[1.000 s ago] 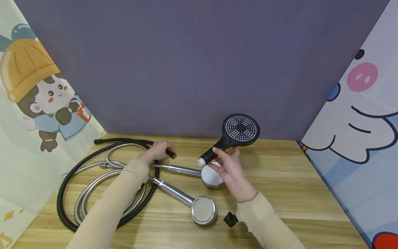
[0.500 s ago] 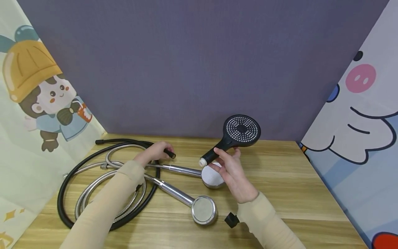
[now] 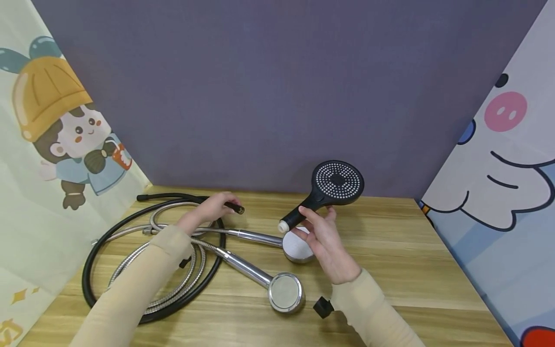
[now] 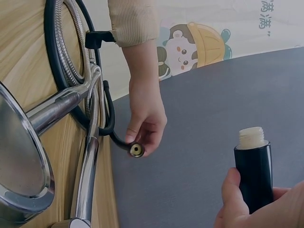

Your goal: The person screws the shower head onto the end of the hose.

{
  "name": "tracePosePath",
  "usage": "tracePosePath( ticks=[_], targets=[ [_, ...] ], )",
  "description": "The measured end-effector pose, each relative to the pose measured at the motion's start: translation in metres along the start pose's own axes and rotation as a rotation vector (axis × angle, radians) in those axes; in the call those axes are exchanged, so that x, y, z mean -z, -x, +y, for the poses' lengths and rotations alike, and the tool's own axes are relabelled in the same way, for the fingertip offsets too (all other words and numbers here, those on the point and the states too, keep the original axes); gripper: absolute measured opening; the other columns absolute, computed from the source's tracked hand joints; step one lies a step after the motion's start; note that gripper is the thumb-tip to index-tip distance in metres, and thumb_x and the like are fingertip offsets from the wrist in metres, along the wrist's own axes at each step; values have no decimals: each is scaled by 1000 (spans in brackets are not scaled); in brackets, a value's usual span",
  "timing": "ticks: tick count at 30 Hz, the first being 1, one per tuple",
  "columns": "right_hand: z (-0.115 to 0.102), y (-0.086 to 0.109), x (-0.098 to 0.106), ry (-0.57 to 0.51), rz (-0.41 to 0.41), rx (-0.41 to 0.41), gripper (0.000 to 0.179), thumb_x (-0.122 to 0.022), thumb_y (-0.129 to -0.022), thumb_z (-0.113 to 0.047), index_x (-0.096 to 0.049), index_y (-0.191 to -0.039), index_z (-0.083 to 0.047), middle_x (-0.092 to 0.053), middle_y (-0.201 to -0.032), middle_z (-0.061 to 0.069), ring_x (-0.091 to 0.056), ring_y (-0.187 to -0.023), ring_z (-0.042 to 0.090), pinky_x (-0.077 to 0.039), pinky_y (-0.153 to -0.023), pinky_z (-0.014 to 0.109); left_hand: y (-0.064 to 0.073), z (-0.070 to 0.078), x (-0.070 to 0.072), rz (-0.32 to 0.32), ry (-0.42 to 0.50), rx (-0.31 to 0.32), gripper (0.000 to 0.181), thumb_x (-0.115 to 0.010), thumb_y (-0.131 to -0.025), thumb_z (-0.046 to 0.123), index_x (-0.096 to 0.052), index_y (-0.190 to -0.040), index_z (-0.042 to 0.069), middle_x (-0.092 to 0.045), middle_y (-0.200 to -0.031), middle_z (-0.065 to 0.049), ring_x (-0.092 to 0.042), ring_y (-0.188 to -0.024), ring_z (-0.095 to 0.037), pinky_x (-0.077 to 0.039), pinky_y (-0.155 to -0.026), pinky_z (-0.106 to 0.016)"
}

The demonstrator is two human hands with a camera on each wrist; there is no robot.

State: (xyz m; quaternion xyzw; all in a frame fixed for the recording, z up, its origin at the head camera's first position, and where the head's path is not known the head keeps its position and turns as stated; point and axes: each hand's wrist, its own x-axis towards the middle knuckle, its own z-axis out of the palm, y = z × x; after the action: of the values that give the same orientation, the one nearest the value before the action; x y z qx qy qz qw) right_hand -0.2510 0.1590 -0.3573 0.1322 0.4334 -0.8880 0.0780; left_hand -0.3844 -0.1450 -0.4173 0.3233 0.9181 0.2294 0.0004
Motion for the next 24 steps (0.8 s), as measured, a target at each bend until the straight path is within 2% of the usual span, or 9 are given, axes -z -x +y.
tracePosePath(
  ticks=[4, 8, 13, 20, 24],
  targets=[
    [0, 1, -1, -5, 0, -1, 69, -57, -92, -3, -13, -133, -35, -37, -123, 3, -55, -106, 20, -53, -87, 39, 2, 3, 5, 29, 28, -6, 29, -66, -85, 4, -63, -114, 0, -65, -112, -12, -58, -110, -29, -44, -98, -42],
    [1, 1, -2, -9, 0, 2, 69, -58, -92, -4, -12, -133, -35, -38, -122, 2, -54, -107, 20, -53, -87, 38, 6, 11, 11, 52, 83, 18, 28, -64, -88, 4, -62, -115, 1, -64, -115, -12, -57, -114, -29, -44, -98, -43],
    [1, 0, -4, -16, -10, 15, 68, -57, -92, -3, -13, -133, -35, -35, -123, 1, -47, -115, 21, -52, -88, 39, 8, 20, 17, 85, 154, 49, 28, -62, -89, 4, -61, -117, 8, -63, -117, -10, -56, -114, -27, -46, -96, -43],
    [1, 0, -9, -47, -13, 26, 67, -58, -91, -3, -15, -132, -35, -34, -125, -1, -47, -115, 20, -52, -89, 39, 8, 32, 21, 155, 176, 30, 29, -61, -91, 8, -61, -120, 11, -62, -121, -8, -56, -116, -25, -46, -96, -43],
    [1, -1, -13, -46, -10, 42, 69, -59, -91, -5, -14, -134, -36, -36, -124, -2, -49, -114, 19, -53, -86, 36, 7, 42, 21, 202, 203, 31, 28, -61, -91, 10, -62, -119, 11, -62, -122, -7, -56, -115, -23, -48, -95, -38]
  ],
)
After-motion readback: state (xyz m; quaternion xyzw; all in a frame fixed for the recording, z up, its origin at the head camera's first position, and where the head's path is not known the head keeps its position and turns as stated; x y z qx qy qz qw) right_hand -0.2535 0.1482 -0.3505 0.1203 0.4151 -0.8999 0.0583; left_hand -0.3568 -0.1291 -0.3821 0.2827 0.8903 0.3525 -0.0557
